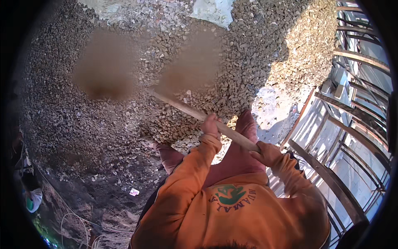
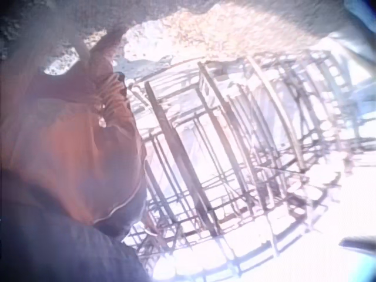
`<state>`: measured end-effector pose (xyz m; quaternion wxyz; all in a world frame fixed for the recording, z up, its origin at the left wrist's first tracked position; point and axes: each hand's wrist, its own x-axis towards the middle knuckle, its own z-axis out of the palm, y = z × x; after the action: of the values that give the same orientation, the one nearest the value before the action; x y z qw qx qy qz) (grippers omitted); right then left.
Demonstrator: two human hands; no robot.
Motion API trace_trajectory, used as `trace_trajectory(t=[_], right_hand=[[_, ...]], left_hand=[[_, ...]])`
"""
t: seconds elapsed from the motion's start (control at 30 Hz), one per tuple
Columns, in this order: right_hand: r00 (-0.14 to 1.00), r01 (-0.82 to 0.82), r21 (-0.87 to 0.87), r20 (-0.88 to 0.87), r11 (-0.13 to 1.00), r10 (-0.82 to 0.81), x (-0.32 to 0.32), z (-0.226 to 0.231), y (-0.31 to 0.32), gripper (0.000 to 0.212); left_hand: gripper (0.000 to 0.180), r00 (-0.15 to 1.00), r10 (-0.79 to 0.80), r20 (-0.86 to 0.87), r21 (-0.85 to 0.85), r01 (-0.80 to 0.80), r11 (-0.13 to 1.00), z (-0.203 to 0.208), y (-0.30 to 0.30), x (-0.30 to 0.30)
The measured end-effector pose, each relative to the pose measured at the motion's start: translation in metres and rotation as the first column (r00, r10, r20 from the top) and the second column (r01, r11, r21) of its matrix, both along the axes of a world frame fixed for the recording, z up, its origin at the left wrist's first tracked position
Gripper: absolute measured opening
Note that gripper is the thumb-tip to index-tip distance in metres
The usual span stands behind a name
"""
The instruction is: The person uses a long-handled tool to repeatedly shovel and level a pile of gravel on the ground.
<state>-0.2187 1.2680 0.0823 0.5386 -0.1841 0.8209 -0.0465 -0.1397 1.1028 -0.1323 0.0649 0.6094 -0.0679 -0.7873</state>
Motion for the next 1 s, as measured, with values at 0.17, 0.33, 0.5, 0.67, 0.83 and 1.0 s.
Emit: trace_trajectory(t=[0.17,0.33,0.5,0.67,0.83,1.0], right_hand=[[0.982,-0.022,-0.189,-0.19,0.982,-0.014,0.014,0.033,0.109,0.039],[0.979,-0.129,-0.259,-0.188,0.957,0.081,0.03,-0.119,0.025,0.046],[0.998,-0.022,-0.439,-0.068,0.898,-0.008,0.006,-0.212,-0.219,0.049],[0.994,0.105,-0.253,0.067,0.962,-0.091,-0.01,-0.17,-0.162,0.05],[0.996,0.041,-0.08,-0.078,0.996,-0.047,-0.02,-0.026,0.004,0.049],[0.942,-0.088,-0.077,-0.33,0.993,0.058,0.043,0.08,0.107,0.042]], left_hand=[[0.009,0.967,0.022,-0.254,0.267,0.048,0.962,0.072,0.058,-0.01],[0.01,0.983,0.063,-0.174,-0.009,-0.066,0.998,0.007,-0.056,0.0],[0.012,0.722,-0.408,0.559,-0.796,0.606,-0.018,-0.145,-0.275,0.025],[0.011,0.816,-0.474,0.33,-0.706,0.547,0.45,-0.14,-0.198,-0.003],[0.014,0.992,-0.061,-0.108,-0.155,0.044,0.987,0.007,0.02,-0.036],[0.019,0.927,-0.045,-0.372,0.282,0.159,0.946,0.092,0.101,0.035]])
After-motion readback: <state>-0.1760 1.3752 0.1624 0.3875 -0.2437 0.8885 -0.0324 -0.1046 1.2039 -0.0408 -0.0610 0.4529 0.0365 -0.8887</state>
